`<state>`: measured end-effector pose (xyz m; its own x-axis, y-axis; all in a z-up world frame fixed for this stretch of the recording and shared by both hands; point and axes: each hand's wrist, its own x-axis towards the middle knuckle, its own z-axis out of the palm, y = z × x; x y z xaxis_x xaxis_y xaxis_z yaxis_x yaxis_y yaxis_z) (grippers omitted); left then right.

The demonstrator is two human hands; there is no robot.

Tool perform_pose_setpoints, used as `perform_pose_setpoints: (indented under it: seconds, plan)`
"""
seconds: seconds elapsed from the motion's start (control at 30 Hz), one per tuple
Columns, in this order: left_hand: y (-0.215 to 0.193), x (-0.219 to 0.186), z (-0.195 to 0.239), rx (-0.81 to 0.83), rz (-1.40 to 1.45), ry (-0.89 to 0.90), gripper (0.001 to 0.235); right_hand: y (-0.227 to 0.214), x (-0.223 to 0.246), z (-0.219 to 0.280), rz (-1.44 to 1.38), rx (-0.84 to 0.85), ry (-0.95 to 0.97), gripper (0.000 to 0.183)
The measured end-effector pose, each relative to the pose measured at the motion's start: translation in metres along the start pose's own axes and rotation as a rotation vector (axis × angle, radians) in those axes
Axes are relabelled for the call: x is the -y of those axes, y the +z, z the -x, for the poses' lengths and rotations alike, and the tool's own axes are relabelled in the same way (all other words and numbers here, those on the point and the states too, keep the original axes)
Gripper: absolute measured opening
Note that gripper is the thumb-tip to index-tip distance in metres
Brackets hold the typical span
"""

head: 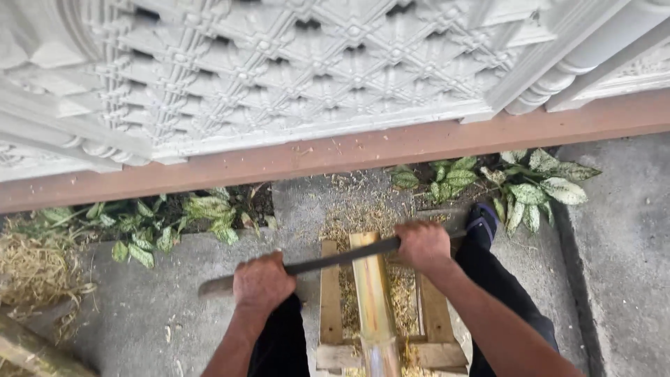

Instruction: The recorder uses a machete to shave the outer layer and smooth a bamboo pole supported on a wooden stand.

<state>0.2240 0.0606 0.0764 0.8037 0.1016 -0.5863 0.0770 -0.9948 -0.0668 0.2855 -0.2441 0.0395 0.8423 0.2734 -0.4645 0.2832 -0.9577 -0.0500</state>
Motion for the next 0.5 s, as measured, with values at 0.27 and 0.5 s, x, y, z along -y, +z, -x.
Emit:
perform_pose_setpoints:
  seconds: [0.27, 0.5]
  plan:
    - [0.029, 0.003, 0.011, 0.021, 0.132, -0.035, 0.027, 0.079, -0.013, 0.016, -0.078, -0.241, -0.076, 0.013]
    - [0.02, 0.01, -0.013, -0.155, 0.115, 0.029, 0.031, 0.073, -0.009, 0.0, -0.08, -0.264, -0.015, 0.016]
